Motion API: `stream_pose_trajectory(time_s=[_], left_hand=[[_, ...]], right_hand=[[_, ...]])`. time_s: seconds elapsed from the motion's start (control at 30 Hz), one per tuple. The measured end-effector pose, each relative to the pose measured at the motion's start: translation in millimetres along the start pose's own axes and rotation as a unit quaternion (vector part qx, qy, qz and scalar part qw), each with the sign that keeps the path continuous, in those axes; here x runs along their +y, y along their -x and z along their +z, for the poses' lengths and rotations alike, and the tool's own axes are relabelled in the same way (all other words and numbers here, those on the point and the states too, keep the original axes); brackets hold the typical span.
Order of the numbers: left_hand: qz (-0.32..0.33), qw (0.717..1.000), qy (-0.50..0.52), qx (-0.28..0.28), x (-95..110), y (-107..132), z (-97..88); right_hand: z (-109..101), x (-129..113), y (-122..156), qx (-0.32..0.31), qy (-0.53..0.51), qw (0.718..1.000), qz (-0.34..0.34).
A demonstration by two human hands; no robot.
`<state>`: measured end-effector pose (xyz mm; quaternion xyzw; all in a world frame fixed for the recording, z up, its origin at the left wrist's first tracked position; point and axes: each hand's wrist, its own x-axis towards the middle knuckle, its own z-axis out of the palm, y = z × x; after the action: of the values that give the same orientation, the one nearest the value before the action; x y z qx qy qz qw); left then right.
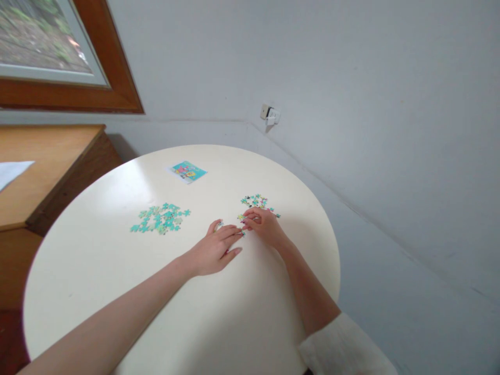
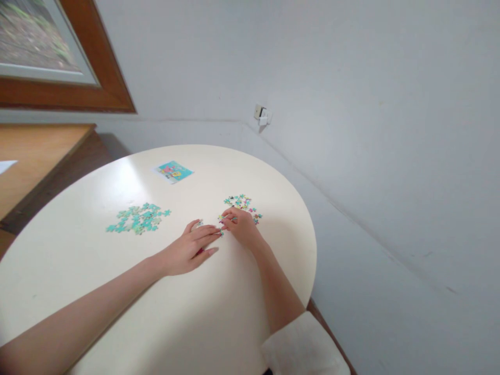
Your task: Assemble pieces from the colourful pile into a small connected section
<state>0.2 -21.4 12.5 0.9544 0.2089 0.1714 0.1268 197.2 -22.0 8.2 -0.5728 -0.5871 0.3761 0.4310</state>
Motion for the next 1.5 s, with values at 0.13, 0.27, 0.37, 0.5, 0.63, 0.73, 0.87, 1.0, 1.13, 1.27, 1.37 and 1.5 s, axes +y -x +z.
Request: stream_pose_trajectory(time_s=[0.13,0.27,0.37,0.5,0.63,0.73,0.87,1.0,1.13,1.27,1.37,1.5], left_hand=[[-0.001,1.000,0.000,-0.003,0,0,-0.3],[-0.002,1.000,-0.003,-0.001,0,0,0.3],[-0.003,1.000,-0.010,-0.001,-1,0,0.8],[-0.008,1.000,-0.017,-0.002,-1,0,0.4],[-0.009,1.000,-0.020,-0.006,-1,0,-0.3],[-0.010,1.000,-0.019,-0.011,-1,-1,-0.3],[-0.015,1.000,-0.013,-0.013,-1,-1,-0.4],[-0.019,1.000,-0.006,-0.010,-1,-1,-0.1],[-0.018,1.000,0.000,-0.001,-2,-1,0.8],[-0.019,1.000,0.002,0.004,-2,-1,0.9],[-0.018,1.000,-0.001,0.001,-2,0,1.4],[-0.017,1.000,-0.003,0.006,-4,0,2.9]], right_hand=[[-2,-2,-1,0.001,0.002,1.000,0.005],[-9,-2,-1,-0.002,-0.004,1.000,0.014],[-14,-1,0,-0.015,-0.007,0.999,0.031],[-18,-2,1,-0.041,-0.013,0.998,0.052],[-20,-5,4,-0.079,-0.009,0.994,0.069],[-20,-6,5,-0.107,-0.007,0.991,0.077],[-20,-6,5,-0.123,0.004,0.990,0.066],[-20,-3,5,-0.133,0.014,0.989,0.064],[-20,-4,5,-0.137,0.018,0.988,0.064],[-19,-8,6,-0.129,0.030,0.989,0.064],[-19,-10,7,-0.123,0.040,0.990,0.064],[-18,-11,7,-0.126,0.043,0.989,0.060]])
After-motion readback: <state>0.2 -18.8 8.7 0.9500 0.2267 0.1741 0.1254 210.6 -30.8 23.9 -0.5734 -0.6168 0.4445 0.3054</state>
